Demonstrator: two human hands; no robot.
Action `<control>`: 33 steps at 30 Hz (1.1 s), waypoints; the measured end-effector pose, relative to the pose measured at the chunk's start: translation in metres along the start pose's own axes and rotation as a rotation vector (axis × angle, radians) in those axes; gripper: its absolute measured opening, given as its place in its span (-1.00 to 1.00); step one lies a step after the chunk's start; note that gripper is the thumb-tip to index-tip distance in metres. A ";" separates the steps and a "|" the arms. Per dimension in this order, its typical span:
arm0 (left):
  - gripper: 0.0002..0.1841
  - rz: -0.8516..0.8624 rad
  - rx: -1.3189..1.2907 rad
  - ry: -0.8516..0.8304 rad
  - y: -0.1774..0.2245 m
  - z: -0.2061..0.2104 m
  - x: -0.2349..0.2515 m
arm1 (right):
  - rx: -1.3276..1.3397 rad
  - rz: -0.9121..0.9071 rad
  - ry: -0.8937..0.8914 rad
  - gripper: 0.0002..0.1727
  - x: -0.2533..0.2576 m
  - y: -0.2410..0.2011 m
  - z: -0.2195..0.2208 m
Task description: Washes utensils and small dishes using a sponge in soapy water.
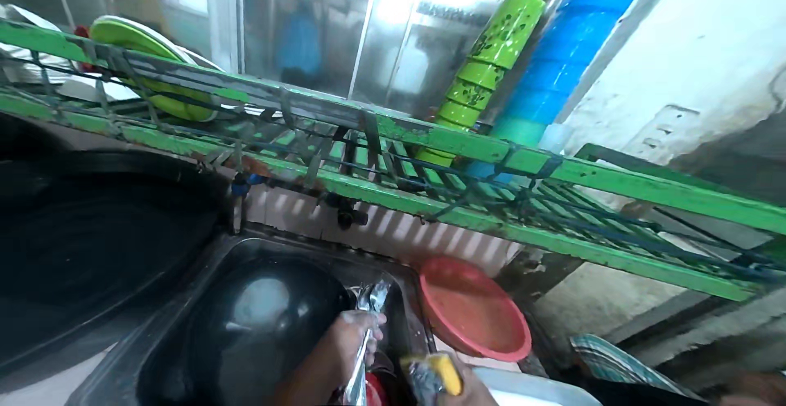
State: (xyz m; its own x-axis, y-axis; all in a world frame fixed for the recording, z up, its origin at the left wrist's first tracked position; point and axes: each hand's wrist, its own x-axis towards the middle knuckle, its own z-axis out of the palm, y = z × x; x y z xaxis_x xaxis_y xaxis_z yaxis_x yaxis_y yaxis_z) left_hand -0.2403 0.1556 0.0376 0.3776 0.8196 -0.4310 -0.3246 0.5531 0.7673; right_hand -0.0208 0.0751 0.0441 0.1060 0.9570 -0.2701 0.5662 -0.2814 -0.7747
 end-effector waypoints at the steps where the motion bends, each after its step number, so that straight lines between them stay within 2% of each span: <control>1: -0.80 0.000 0.020 -0.023 -0.003 0.001 -0.003 | 0.154 -0.002 0.072 -0.20 -0.002 0.000 -0.004; 4: -0.79 -0.011 0.055 -0.066 -0.011 0.009 -0.011 | 0.553 -0.071 0.139 -0.23 -0.012 -0.008 -0.015; 7: -0.79 -0.039 0.075 -0.097 -0.016 0.015 -0.013 | 0.672 -0.130 0.099 -0.27 -0.020 -0.018 -0.023; 11: -0.81 -0.006 0.176 -0.076 -0.023 0.026 -0.018 | 0.633 -0.104 0.082 -0.27 -0.023 -0.027 -0.012; 15: -0.85 0.041 0.577 -0.053 -0.034 0.044 -0.026 | 0.392 -0.011 0.175 -0.14 -0.006 -0.026 0.005; 18: -0.83 -0.040 0.496 -0.026 -0.045 0.045 -0.022 | 0.197 0.012 0.311 -0.13 0.022 -0.019 0.002; 20: -0.84 -0.076 0.366 0.005 -0.046 0.044 -0.021 | 0.240 -0.007 0.377 -0.17 0.031 -0.016 -0.002; 23: -0.85 -0.063 0.256 0.005 -0.036 0.039 -0.024 | 0.415 -0.038 0.276 -0.19 0.022 -0.023 -0.010; 25: -0.90 -0.053 0.348 -0.020 -0.033 0.038 -0.025 | 0.322 -0.027 0.138 -0.22 0.009 -0.032 -0.006; 27: -0.87 -0.070 0.466 -0.026 -0.036 0.040 -0.025 | 0.140 0.000 0.121 -0.21 0.011 -0.032 0.002; 30: -0.80 -0.117 0.410 0.006 -0.044 0.041 -0.025 | 0.027 0.003 0.311 -0.26 0.030 -0.018 -0.001; 33: -0.76 -0.127 0.254 0.001 -0.040 0.038 -0.032 | 0.320 -0.023 0.498 -0.27 0.045 0.003 -0.013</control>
State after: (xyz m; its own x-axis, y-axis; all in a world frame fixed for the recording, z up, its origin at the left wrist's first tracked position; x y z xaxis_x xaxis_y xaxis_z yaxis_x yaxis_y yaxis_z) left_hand -0.2064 0.1017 0.0383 0.4003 0.7464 -0.5316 -0.0469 0.5960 0.8016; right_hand -0.0033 0.1182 0.0369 0.5117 0.8591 -0.0105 0.3065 -0.1939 -0.9319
